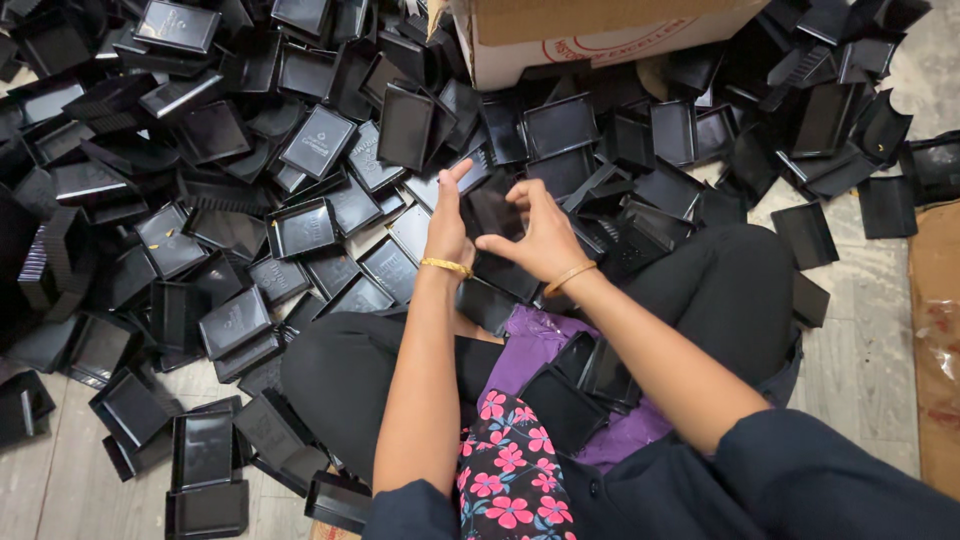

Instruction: The person sits on the floor among a large pile of black plastic boxes and cardboard cartons, picks up box bases one at a time, presses a lid onto each base, and sets the assembled box back onto the pile.

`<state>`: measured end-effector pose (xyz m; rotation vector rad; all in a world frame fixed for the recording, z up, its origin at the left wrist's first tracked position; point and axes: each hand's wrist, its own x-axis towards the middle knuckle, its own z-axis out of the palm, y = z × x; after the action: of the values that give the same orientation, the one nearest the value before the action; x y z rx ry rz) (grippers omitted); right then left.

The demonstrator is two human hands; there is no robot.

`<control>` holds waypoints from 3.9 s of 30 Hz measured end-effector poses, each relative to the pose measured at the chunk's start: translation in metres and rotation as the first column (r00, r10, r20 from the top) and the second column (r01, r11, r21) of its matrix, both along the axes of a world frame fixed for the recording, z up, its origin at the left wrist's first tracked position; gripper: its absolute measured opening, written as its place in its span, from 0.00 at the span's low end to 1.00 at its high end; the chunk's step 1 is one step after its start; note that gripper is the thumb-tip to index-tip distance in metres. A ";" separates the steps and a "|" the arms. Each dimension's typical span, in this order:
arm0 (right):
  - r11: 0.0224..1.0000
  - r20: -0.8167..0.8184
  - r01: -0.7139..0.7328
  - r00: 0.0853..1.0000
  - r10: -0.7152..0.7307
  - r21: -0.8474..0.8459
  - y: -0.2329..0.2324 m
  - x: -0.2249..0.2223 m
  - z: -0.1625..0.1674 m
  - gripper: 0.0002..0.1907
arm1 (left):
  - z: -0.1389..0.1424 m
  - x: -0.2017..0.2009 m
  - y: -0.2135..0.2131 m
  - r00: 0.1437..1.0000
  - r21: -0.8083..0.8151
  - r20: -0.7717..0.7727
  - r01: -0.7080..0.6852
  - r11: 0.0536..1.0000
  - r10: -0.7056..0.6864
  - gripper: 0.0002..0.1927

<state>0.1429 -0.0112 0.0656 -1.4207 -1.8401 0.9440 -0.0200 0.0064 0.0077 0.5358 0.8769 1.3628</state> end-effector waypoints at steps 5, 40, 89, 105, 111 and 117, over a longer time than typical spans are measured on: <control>0.997 0.009 -0.061 0.998 0.061 0.044 -0.003 0.000 -0.014 0.40 | -0.007 0.002 -0.001 0.995 0.063 -0.039 0.093 0.994 -0.090 0.31; 0.922 0.404 -0.229 0.910 0.089 0.312 0.195 0.054 0.007 0.43 | -0.020 0.005 -0.037 0.449 0.075 -0.866 0.551 0.831 -0.219 0.17; 0.994 -0.202 -0.030 0.979 0.008 -0.106 -0.037 0.006 0.024 0.22 | 0.000 -0.005 -0.002 0.439 0.263 -0.778 -0.420 0.868 0.448 0.34; 0.980 -0.370 0.039 0.929 0.036 0.194 0.138 0.069 0.068 0.14 | -0.060 0.003 0.006 0.192 0.234 -0.942 -0.217 0.948 0.277 0.19; 0.979 0.516 0.099 0.838 -0.180 0.181 0.122 0.035 -0.050 0.61 | -0.067 0.009 -0.007 0.062 -0.067 -0.996 0.013 0.998 -0.068 0.27; 0.959 0.635 0.257 0.763 -0.123 -0.122 0.112 0.058 -0.057 0.65 | -0.047 0.017 -0.008 0.030 0.191 -0.981 -0.070 0.979 0.193 0.20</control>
<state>0.2012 0.1005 0.0089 -2.2096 -2.0243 0.5989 -0.0032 -0.0014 -0.0394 1.6736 2.0995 0.9989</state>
